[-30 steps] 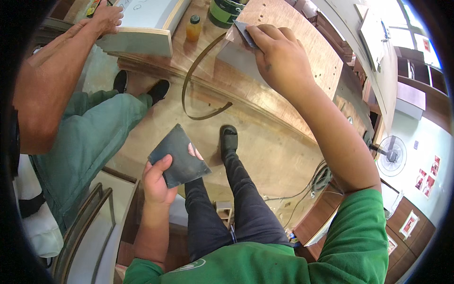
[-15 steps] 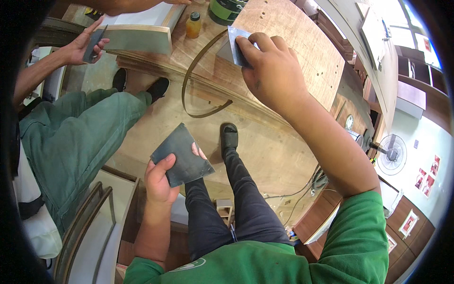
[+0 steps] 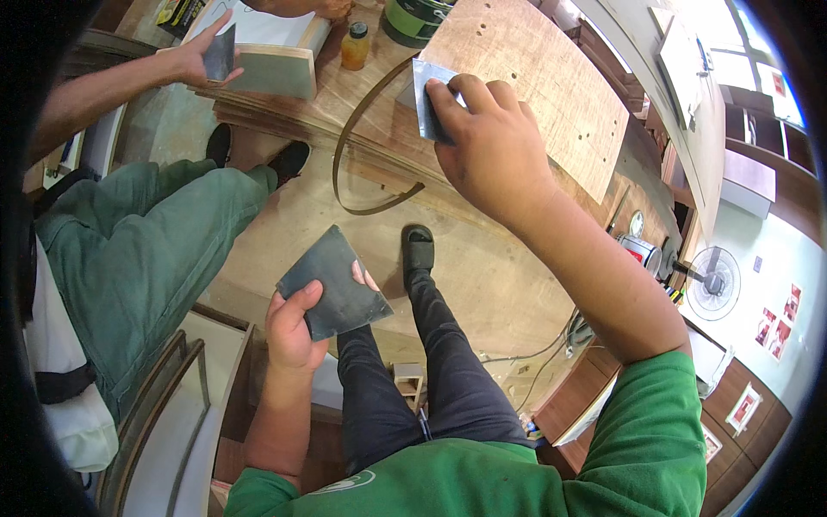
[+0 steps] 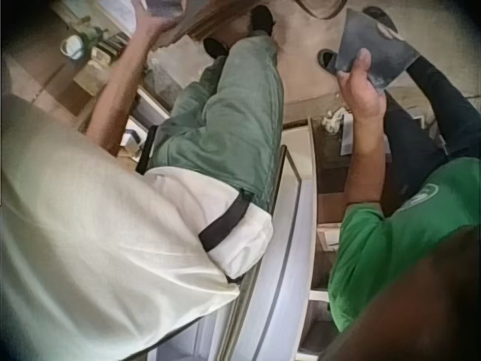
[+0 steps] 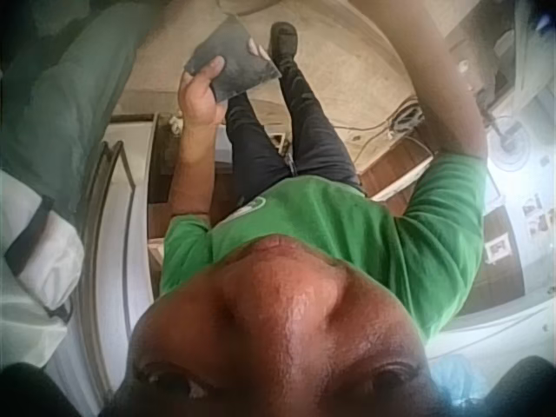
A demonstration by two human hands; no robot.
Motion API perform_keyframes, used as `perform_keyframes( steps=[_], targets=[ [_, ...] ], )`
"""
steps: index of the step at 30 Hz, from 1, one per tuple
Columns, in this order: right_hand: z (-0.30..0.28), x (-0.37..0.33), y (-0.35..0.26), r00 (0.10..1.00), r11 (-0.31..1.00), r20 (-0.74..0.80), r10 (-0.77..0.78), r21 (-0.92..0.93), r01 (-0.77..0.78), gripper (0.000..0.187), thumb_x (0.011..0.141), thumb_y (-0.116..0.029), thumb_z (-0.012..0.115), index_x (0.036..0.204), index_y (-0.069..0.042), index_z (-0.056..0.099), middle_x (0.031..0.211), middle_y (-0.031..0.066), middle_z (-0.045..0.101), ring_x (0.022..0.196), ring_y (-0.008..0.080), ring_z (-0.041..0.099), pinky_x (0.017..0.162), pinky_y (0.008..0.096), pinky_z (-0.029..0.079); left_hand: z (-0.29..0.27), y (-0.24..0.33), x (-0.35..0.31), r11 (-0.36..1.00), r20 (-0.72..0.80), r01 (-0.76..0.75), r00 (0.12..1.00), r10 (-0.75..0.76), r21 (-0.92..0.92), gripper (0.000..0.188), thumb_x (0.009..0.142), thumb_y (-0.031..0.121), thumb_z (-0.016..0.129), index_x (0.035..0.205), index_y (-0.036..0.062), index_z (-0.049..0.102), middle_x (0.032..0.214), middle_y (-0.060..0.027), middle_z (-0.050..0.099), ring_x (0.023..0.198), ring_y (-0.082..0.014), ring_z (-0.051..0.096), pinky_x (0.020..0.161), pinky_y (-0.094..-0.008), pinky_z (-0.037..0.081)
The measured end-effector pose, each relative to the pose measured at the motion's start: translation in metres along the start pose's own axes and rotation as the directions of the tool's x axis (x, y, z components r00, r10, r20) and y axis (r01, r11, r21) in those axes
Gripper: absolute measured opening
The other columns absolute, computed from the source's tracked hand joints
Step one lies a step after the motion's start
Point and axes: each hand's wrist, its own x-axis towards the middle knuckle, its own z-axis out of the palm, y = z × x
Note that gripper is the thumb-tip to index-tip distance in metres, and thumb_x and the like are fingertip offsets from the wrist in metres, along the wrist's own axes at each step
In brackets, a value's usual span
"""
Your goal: The person sands the surfaces and edges of a wooden box using two pieces of sandpaper, switching between them and using their fingers to feel the smoothness of the wood.
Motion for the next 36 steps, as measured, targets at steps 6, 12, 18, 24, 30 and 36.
perform_keyframes(
  steps=[6,12,18,24,30,36],
  targets=[
    [0.001,-0.003,-0.005,1.000,1.000,0.001,0.000,0.000,0.000,0.057,0.080,-0.016,0.070,0.135,-0.011,0.057,0.125,0.0094,0.057,0.110,0.0318,0.055,0.093,0.0437,0.049,-0.001,-0.002,-0.001,1.000,0.004,-0.002,1.000,0.002,-0.002,0.033,0.090,0.005,0.062,0.121,-0.0055,0.063,0.114,-0.0129,0.070,0.104,-0.0225,0.067,0.094,-0.0355,0.052],
    [-0.007,-0.009,-0.011,1.000,1.000,0.013,-0.009,-0.018,0.009,0.055,0.079,-0.014,0.069,0.133,-0.009,0.058,0.123,0.0095,0.059,0.108,0.0320,0.056,0.091,0.0440,0.049,-0.001,-0.003,-0.001,1.000,0.022,0.021,1.000,-0.021,0.000,0.033,0.090,0.005,0.061,0.122,-0.0056,0.062,0.115,-0.0130,0.069,0.105,-0.0225,0.067,0.095,-0.0357,0.051],
    [-0.041,-0.032,-0.029,0.990,0.983,0.141,-0.025,0.184,-0.002,0.046,0.084,-0.008,0.064,0.130,-0.006,0.059,0.116,0.0132,0.062,0.103,0.0323,0.059,0.088,0.0421,0.050,-0.001,-0.003,0.001,1.000,0.021,-0.007,1.000,0.007,0.002,0.034,0.091,0.006,0.060,0.122,-0.0061,0.061,0.116,-0.0141,0.069,0.108,-0.0234,0.066,0.096,-0.0366,0.051],
    [-0.049,-0.067,-0.026,0.987,0.648,0.114,0.117,0.744,-0.163,0.041,0.095,0.000,0.057,0.136,-0.003,0.057,0.123,0.0177,0.061,0.110,0.0282,0.061,0.091,0.0351,0.049,0.027,0.007,0.022,0.996,0.086,-0.084,0.993,0.081,0.032,0.048,0.092,0.014,0.053,0.135,-0.0089,0.050,0.127,-0.0206,0.062,0.117,-0.0318,0.062,0.107,-0.0465,0.046],
    [-0.007,-0.099,-0.031,0.993,0.445,-0.108,0.052,0.893,0.074,0.040,0.101,-0.006,0.054,0.140,-0.004,0.054,0.138,0.0243,0.051,0.122,0.0332,0.056,0.101,0.0397,0.046,0.056,0.017,0.046,0.988,0.328,-0.095,0.936,0.130,-0.121,0.043,0.093,0.014,0.052,0.131,-0.0075,0.054,0.123,-0.0199,0.065,0.116,-0.0317,0.063,0.106,-0.0468,0.047],
    [0.016,-0.105,-0.041,0.976,0.342,-0.215,0.036,0.920,0.190,0.042,0.099,-0.008,0.059,0.140,-0.009,0.055,0.146,0.0276,0.041,0.130,0.0390,0.050,0.106,0.0460,0.043,0.067,0.012,0.039,0.994,0.155,-0.050,0.986,0.064,-0.094,0.038,0.093,0.011,0.055,0.127,-0.0059,0.058,0.120,-0.0180,0.067,0.110,-0.0284,0.066,0.103,-0.0425,0.049]
  ],
)
